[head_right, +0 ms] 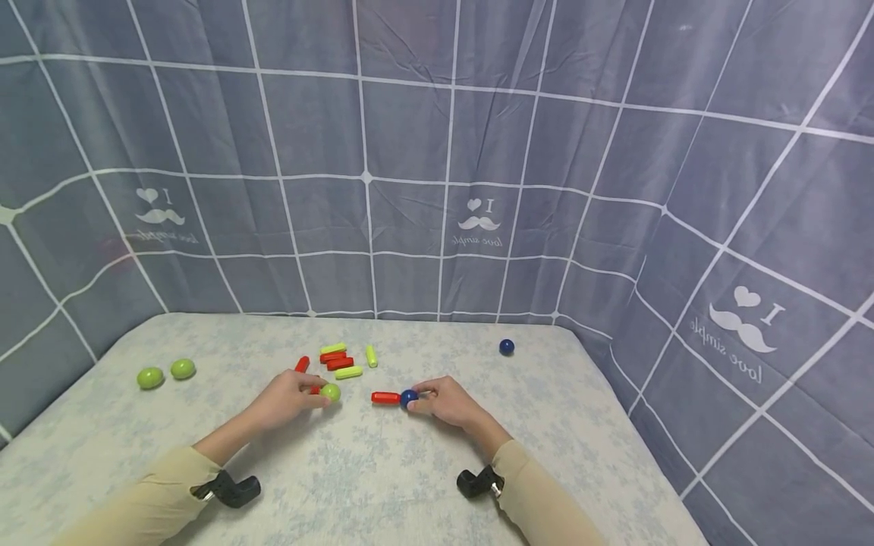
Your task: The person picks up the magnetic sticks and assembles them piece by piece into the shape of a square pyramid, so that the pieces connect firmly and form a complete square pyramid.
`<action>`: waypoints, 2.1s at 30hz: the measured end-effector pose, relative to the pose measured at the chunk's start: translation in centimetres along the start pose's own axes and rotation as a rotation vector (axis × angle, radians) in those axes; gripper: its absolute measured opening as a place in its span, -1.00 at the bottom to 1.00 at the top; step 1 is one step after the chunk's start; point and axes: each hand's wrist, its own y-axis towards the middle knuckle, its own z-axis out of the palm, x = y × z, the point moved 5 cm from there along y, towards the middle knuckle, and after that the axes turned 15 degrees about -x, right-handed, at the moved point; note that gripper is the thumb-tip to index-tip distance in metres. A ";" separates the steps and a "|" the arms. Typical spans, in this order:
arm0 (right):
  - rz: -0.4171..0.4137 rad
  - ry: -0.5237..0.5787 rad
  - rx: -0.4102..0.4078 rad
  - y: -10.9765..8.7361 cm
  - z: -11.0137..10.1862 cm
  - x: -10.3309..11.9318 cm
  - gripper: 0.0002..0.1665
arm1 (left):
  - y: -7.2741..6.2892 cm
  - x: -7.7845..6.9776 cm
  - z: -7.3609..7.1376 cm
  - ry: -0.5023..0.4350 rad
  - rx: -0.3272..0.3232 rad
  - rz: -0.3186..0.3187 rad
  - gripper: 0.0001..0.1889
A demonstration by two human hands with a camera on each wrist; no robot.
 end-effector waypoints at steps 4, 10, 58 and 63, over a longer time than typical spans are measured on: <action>-0.010 -0.007 0.003 0.0 0.0 0.0 -0.48 | -0.3 -0.4 1.0 0.007 0.011 0.013 -0.65; -0.014 0.001 0.004 0.0 0.1 -0.1 -0.47 | -0.7 -0.9 2.5 0.024 0.020 0.011 -0.68; 0.146 0.120 -0.141 0.0 0.2 0.3 -0.56 | -2.3 -4.0 5.6 0.041 0.122 0.044 -0.72; 0.134 0.102 -0.144 0.4 0.5 0.6 -0.57 | -3.0 -4.8 6.3 0.049 0.159 0.043 -0.68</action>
